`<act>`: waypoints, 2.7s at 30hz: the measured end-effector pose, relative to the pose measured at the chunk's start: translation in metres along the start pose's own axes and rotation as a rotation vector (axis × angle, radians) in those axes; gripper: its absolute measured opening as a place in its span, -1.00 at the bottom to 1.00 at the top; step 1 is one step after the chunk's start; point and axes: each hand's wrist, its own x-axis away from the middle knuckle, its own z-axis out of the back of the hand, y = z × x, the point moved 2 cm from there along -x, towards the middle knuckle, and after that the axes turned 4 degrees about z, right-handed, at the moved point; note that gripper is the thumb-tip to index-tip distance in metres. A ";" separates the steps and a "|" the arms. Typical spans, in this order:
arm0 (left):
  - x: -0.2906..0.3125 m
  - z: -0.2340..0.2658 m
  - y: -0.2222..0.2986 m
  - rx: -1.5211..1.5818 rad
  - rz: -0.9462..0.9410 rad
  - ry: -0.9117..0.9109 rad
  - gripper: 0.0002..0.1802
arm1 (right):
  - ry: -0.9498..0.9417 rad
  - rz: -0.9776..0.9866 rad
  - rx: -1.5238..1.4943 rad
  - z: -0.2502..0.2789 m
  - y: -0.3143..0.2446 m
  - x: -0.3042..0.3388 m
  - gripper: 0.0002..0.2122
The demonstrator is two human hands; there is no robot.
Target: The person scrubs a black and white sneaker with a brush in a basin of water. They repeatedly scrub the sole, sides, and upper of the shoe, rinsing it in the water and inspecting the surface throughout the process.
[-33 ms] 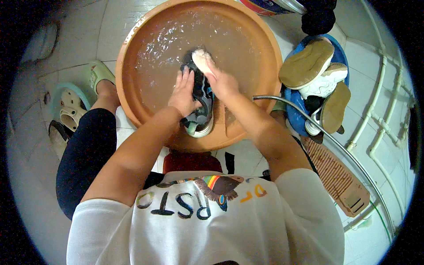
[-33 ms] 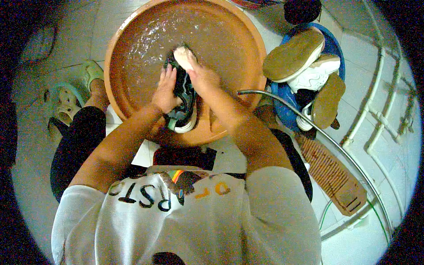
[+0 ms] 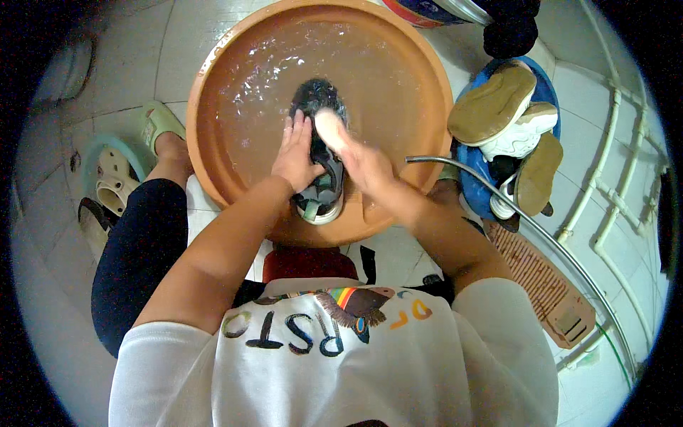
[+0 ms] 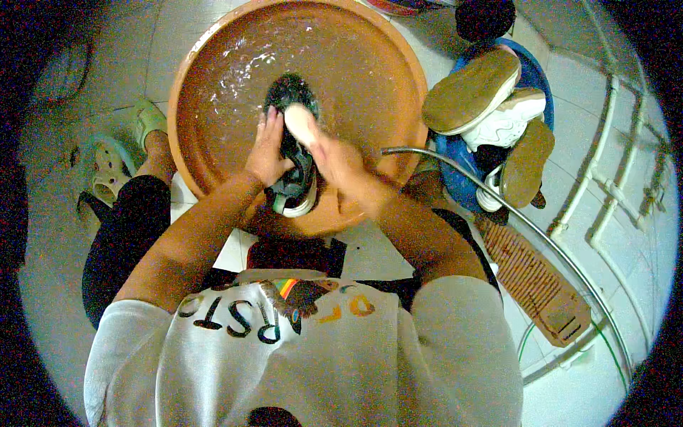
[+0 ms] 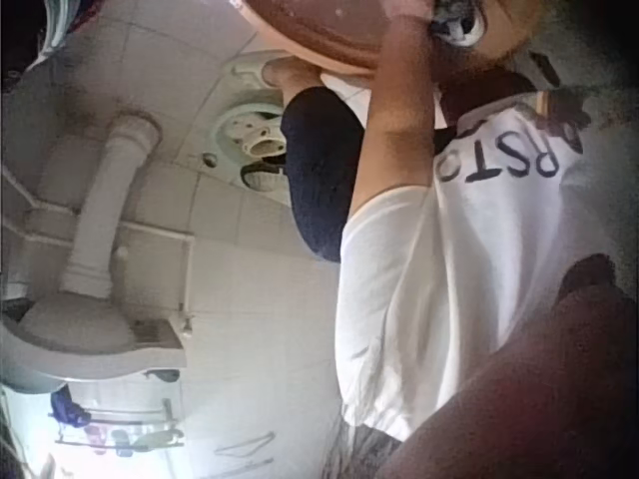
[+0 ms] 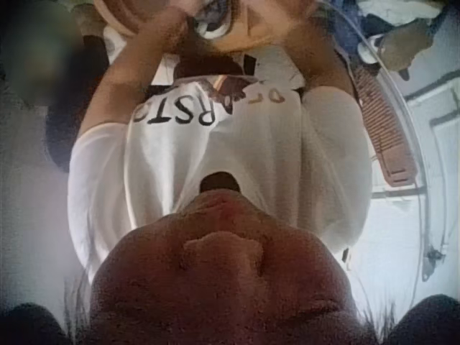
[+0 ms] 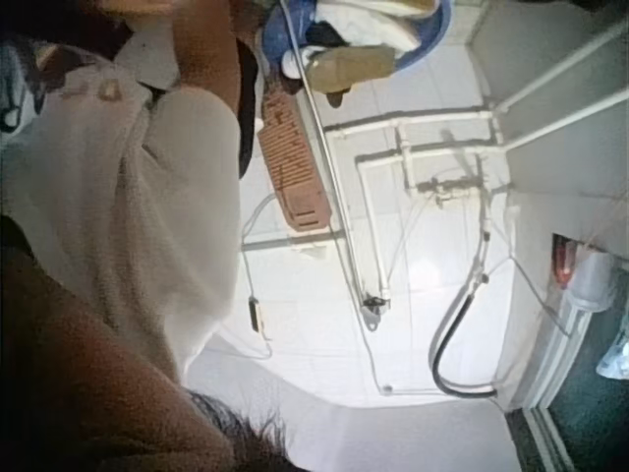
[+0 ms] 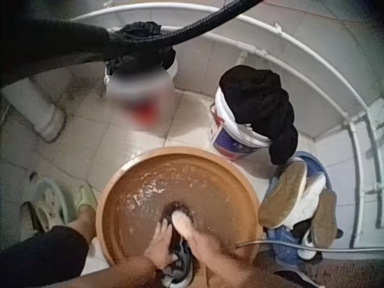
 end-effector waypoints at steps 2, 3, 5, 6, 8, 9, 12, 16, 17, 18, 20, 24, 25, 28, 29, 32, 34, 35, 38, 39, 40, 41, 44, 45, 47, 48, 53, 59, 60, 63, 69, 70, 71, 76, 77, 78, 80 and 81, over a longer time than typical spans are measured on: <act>0.003 -0.001 0.003 0.049 0.028 0.003 0.11 | -0.017 0.018 -0.050 0.006 -0.001 0.048 -0.54; 0.002 0.000 0.006 0.024 0.017 0.010 0.12 | -0.033 -0.018 -0.090 0.009 0.000 0.049 -0.55; 0.001 0.001 0.009 -0.029 -0.016 0.017 0.12 | -0.012 -0.050 -0.076 0.014 0.003 0.036 -0.56; 0.003 -0.002 0.007 -0.010 -0.021 0.013 0.08 | -0.007 -0.096 0.039 0.010 0.005 0.011 -0.61; 0.003 0.000 0.005 -0.049 -0.095 0.006 0.01 | 0.031 -0.145 0.213 0.012 0.008 -0.050 -0.68; 0.002 0.002 0.004 -0.071 -0.125 0.009 -0.02 | 0.063 -0.139 0.272 0.020 0.005 -0.077 -0.69; 0.004 0.005 -0.005 0.020 -0.142 -0.008 -0.08 | 0.271 -0.236 0.049 0.038 0.021 -0.112 -0.70; 0.003 0.005 -0.018 0.132 -0.164 -0.003 0.03 | 0.191 -0.365 0.161 0.033 0.074 -0.100 -0.68; 0.003 0.007 -0.018 0.154 -0.157 -0.016 0.05 | 0.133 -0.381 0.189 0.027 0.079 -0.094 -0.67; 0.002 0.008 -0.017 0.140 -0.167 -0.015 0.03 | 0.192 -0.273 0.035 0.022 0.080 -0.088 -0.67; 0.003 0.008 -0.018 0.108 -0.175 -0.005 0.00 | 0.296 -0.044 -0.279 0.013 0.064 -0.070 -0.63; 0.004 0.008 -0.019 0.138 -0.135 -0.024 -0.03 | 0.036 -0.002 -0.265 0.017 0.003 0.005 -0.58; 0.004 0.007 -0.019 0.140 -0.134 -0.021 -0.03 | 0.088 0.178 -0.119 0.019 -0.005 0.028 -0.58; 0.001 0.004 -0.023 0.147 -0.189 0.047 -0.05 | 0.009 0.109 -0.140 0.011 -0.006 0.055 -0.56; 0.000 0.004 -0.027 0.151 -0.220 0.075 -0.06 | -0.012 0.037 -0.131 0.017 -0.018 0.043 -0.55; -0.001 0.005 -0.023 0.143 -0.191 0.036 -0.07 | 0.046 -0.115 0.018 0.013 -0.003 -0.010 -0.59; 0.000 0.000 -0.018 0.062 -0.188 0.082 -0.04 | -0.018 -0.265 -0.242 0.039 -0.003 -0.062 -0.61; -0.001 0.000 -0.017 0.082 -0.178 0.030 -0.03 | -0.026 -0.241 -0.263 0.034 0.017 -0.082 -0.60; 0.001 0.013 -0.015 0.034 -0.154 -0.056 0.03 | 0.133 -0.214 -0.133 0.033 0.031 -0.094 -0.59; 0.002 0.021 -0.013 0.057 -0.106 0.025 0.03 | 0.219 -0.215 -0.058 0.035 0.028 -0.089 -0.59; 0.005 0.026 -0.010 0.086 -0.060 0.103 0.02 | 0.267 -0.151 -0.082 0.036 0.038 -0.078 -0.60; 0.007 0.031 -0.004 0.114 -0.020 0.179 0.02 | 0.269 -0.219 0.001 0.031 0.060 -0.069 -0.60; 0.002 0.041 0.003 0.038 0.407 -0.073 -0.19 | 0.156 -0.404 0.205 0.021 0.090 -0.047 -0.62; 0.002 0.043 0.003 0.069 0.542 -0.294 -0.24 | 0.043 -0.453 0.247 0.019 0.092 -0.038 -0.63; 0.003 0.057 0.012 -0.131 0.452 -0.227 -0.37 | -0.048 -0.473 0.259 0.017 0.088 -0.028 -0.65; 0.003 0.064 0.018 -0.230 0.405 -0.194 -0.44 | -0.029 -0.443 0.231 0.013 0.089 -0.026 -0.66; 0.015 0.095 0.054 -0.512 0.102 0.212 -0.50 | 0.301 -0.295 -0.038 0.034 0.083 -0.027 -0.67; 0.041 0.032 0.041 -0.555 -0.158 0.028 -0.54 | 0.310 -0.241 0.016 0.025 0.106 -0.054 -0.66; 0.036 0.033 0.040 -0.520 -0.187 0.122 -0.63 | 0.403 -0.234 -0.105 0.027 0.115 -0.059 -0.66; 0.001 0.050 0.008 -0.214 -0.390 0.415 -0.91 | 0.588 -0.168 -0.317 0.033 0.104 -0.060 -0.63; -0.006 0.067 0.005 -0.093 -0.485 0.451 -0.92 | 0.520 0.032 -0.018 0.073 0.003 -0.060 -0.59; -0.015 0.063 -0.005 -0.020 -0.472 0.274 -0.73 | 0.476 0.008 0.065 0.062 0.001 -0.069 -0.59; -0.018 0.064 -0.009 0.019 -0.423 0.384 -0.63 | 0.437 -0.013 0.150 0.051 -0.003 -0.076 -0.58; -0.019 0.075 -0.014 -0.210 0.123 0.408 -0.21 | -0.006 0.306 0.392 0.002 -0.037 -0.042 -0.55; -0.020 0.080 -0.018 -0.171 0.219 0.210 -0.18 | 0.026 0.193 0.512 0.019 -0.043 -0.050 -0.57; -0.025 0.081 -0.020 -0.132 0.154 0.208 -0.17 | 0.101 0.126 0.517 0.025 -0.024 -0.068 -0.57; -0.027 0.088 -0.014 -0.066 0.111 0.154 -0.11 | 0.318 -0.008 0.348 0.052 -0.005 -0.093 -0.56; -0.029 0.082 -0.018 -0.007 0.053 0.142 -0.03 | 0.452 -0.073 0.171 0.076 -0.017 -0.097 -0.55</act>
